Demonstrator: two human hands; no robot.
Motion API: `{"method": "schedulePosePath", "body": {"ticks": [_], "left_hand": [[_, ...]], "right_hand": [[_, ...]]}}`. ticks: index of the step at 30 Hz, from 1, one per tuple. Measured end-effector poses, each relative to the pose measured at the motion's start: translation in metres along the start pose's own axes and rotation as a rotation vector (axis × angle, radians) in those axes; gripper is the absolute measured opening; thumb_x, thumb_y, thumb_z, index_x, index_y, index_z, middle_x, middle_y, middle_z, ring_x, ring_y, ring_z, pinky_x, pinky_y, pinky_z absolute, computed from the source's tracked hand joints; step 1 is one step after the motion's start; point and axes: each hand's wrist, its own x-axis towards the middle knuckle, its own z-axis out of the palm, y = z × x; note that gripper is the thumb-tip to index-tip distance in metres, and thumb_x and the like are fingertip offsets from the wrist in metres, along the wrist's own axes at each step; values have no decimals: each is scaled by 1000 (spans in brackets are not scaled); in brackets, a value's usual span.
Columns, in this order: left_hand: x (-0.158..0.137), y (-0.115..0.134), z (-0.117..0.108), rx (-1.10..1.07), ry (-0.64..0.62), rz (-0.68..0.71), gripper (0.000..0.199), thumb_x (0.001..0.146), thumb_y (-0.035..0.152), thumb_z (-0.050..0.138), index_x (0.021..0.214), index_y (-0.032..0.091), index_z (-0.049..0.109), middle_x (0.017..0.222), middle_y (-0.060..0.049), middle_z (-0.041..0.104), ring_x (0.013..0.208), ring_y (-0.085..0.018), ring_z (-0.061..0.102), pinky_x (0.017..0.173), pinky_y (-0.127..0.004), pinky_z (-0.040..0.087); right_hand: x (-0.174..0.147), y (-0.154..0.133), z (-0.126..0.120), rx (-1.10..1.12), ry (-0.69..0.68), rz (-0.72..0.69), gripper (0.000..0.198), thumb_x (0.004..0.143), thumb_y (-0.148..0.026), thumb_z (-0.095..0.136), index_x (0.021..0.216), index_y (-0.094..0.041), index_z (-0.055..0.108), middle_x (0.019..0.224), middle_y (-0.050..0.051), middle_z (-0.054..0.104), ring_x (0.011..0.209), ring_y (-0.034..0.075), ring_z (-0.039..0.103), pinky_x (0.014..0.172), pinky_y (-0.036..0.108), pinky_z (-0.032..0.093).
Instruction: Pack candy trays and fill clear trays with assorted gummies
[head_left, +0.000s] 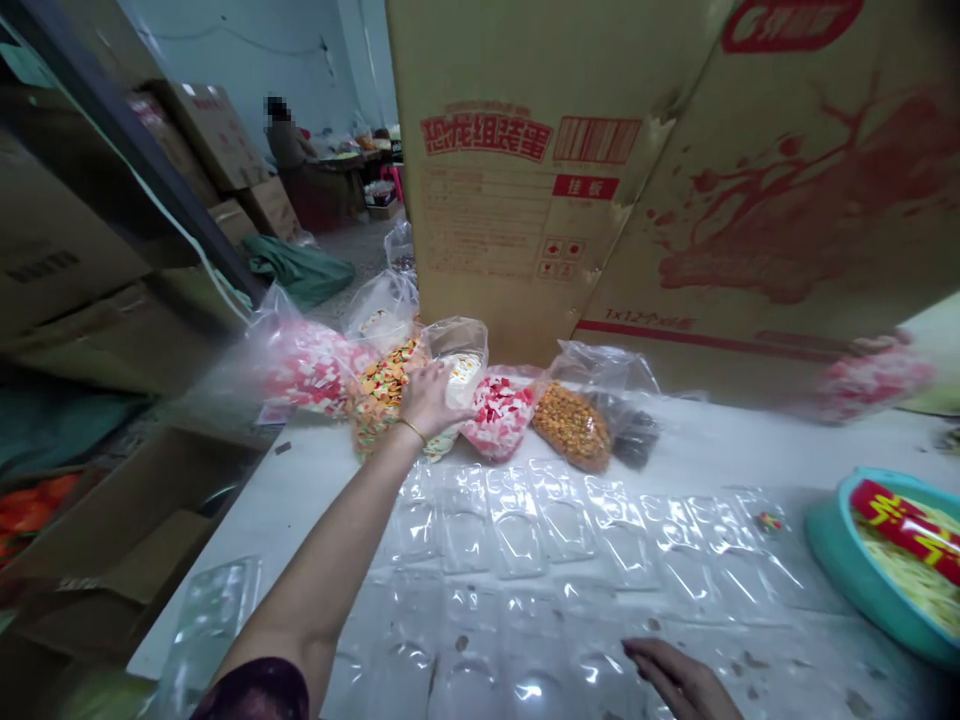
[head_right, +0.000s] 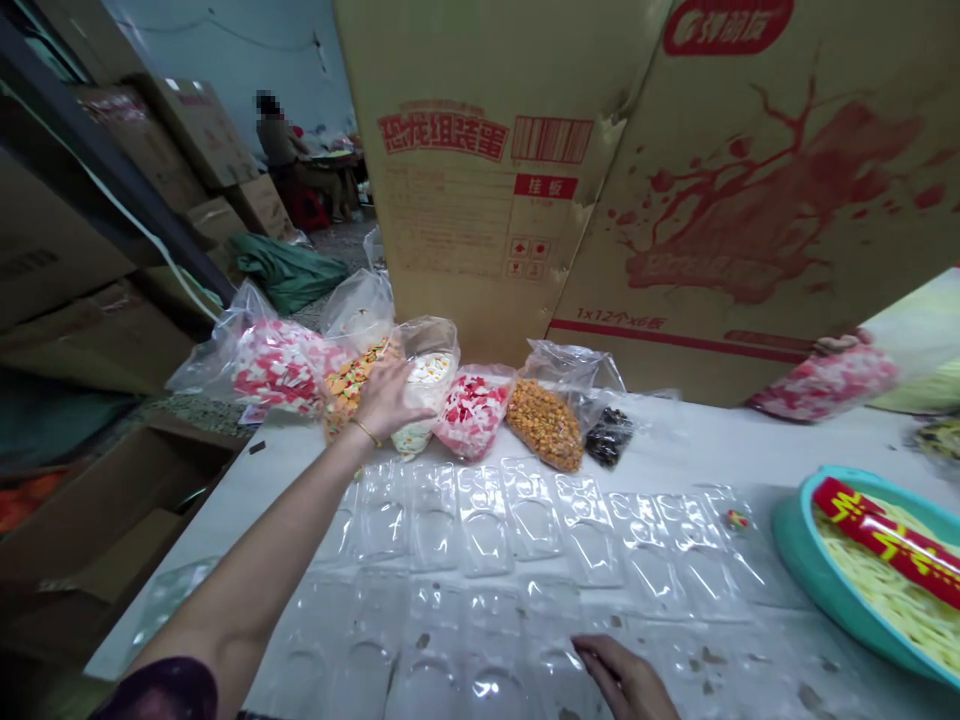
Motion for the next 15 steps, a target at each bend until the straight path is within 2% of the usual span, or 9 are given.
{"method": "schedulePosePath", "body": {"ticks": [2, 4, 7, 9, 10, 12, 14, 15], "left_hand": [[-7, -3, 17, 70, -66, 34, 44, 39, 26, 80, 78, 19, 61, 101, -10, 56, 110, -32, 37, 100, -43, 17], [-8, -11, 27, 91, -86, 7, 28, 48, 23, 76, 70, 20, 59, 86, -9, 57, 100, -29, 44, 96, -41, 23], [-6, -25, 29, 147, -56, -22, 11, 58, 18, 66, 62, 21, 57, 69, -6, 53, 86, -25, 49, 91, -38, 28], [-5, -31, 25, 197, -31, -28, 6, 64, 17, 59, 60, 21, 57, 64, -5, 52, 78, -23, 50, 87, -36, 32], [-5, -34, 23, 211, -24, -36, 7, 65, 18, 57, 59, 21, 57, 63, -5, 52, 75, -22, 50, 85, -36, 33], [-7, -35, 20, 238, 9, -42, 7, 67, 20, 54, 62, 20, 59, 65, -5, 53, 74, -22, 51, 83, -35, 35], [-12, -33, 21, 329, 48, 13, 9, 69, 23, 54, 72, 19, 62, 77, -8, 56, 86, -24, 51, 87, -37, 33], [-15, -31, 22, 406, 52, 61, 13, 70, 24, 54, 79, 19, 63, 86, -9, 56, 93, -26, 49, 91, -38, 31]], "right_hand": [[28, -18, -5, -42, 6, -84, 26, 79, -41, 47, 82, -28, 69, 85, 2, 69, 78, 19, 65, 69, 25, 53], [66, -31, -12, -83, 18, -180, 27, 82, -39, 43, 87, -26, 67, 89, 4, 68, 81, 19, 64, 71, 27, 52], [136, -42, -25, -163, 83, -321, 28, 84, -35, 41, 97, -23, 63, 99, 6, 64, 91, 20, 60, 81, 33, 49], [188, -47, -32, -244, 175, -406, 32, 82, -31, 45, 110, -21, 57, 115, 9, 57, 108, 23, 50, 92, 39, 41], [213, -50, -34, -291, 205, -421, 38, 81, -29, 47, 118, -20, 51, 122, 10, 51, 114, 24, 45, 95, 41, 37], [257, -59, -31, -372, 243, -360, 53, 77, -28, 53, 128, -21, 40, 135, 12, 36, 120, 27, 38, 94, 42, 37], [291, -69, -20, -482, 142, -317, 67, 68, -28, 65, 129, -26, 38, 142, 10, 24, 120, 30, 36, 90, 41, 40], [304, -73, -12, -546, 63, -309, 66, 65, -29, 68, 126, -26, 42, 142, 9, 23, 119, 31, 36, 88, 41, 40]]}}
